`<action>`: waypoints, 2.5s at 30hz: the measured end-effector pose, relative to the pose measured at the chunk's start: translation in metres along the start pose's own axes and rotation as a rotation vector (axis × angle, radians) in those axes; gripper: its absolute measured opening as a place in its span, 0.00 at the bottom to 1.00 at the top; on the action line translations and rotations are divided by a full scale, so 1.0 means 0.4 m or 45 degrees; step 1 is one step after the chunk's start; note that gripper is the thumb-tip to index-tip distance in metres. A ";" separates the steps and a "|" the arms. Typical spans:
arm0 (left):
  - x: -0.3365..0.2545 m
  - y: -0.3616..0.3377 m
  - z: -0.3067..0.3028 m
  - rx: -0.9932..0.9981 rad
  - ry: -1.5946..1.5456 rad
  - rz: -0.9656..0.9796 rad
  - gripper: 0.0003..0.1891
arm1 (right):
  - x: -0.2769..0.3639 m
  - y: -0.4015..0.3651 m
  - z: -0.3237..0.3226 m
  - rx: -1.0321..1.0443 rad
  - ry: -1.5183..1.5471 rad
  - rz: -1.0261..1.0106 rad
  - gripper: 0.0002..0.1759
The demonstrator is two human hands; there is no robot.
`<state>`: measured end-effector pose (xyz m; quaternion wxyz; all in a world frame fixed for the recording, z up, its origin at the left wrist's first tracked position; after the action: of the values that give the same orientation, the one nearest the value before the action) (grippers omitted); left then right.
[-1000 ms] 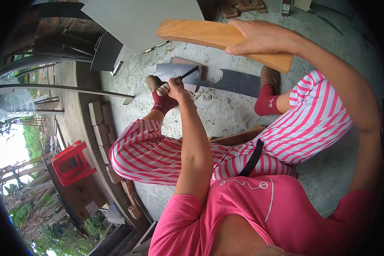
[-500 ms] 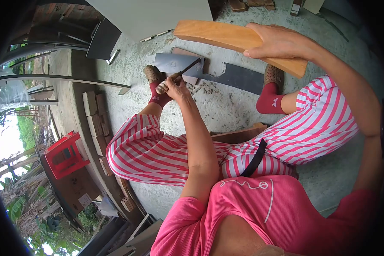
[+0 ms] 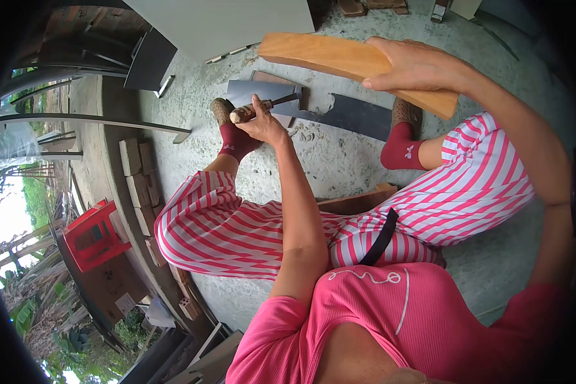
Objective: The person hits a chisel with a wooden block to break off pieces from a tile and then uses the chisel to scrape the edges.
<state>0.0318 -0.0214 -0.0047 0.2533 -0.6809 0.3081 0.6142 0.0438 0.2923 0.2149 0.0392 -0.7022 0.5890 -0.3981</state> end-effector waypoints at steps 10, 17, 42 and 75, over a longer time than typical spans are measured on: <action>-0.079 -0.035 0.012 0.258 0.038 -0.108 0.28 | -0.007 0.003 0.015 -0.008 -0.025 0.008 0.43; -0.067 -0.042 0.036 0.307 0.046 0.205 0.21 | -0.011 0.009 0.025 -0.017 -0.026 -0.015 0.42; -0.099 -0.042 0.057 0.144 0.103 0.330 0.21 | -0.023 0.006 0.039 0.009 -0.018 0.002 0.44; -0.046 0.044 0.131 0.273 0.202 0.161 0.22 | 0.260 0.228 -0.057 -0.115 -0.033 -0.269 0.48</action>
<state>-0.0178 0.0065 0.0080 0.2600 -0.6757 0.4333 0.5367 -0.0436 0.1849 0.2361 -0.0271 -0.7665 0.5285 -0.3639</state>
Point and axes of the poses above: each hand's wrist, its own y-axis towards the middle knuckle, its own z-axis out of the palm, x = y × z, the point moved 2 cm from there along y, towards the middle knuckle, and after that the axes turned 1 degree about y, right-handed, at the moved point
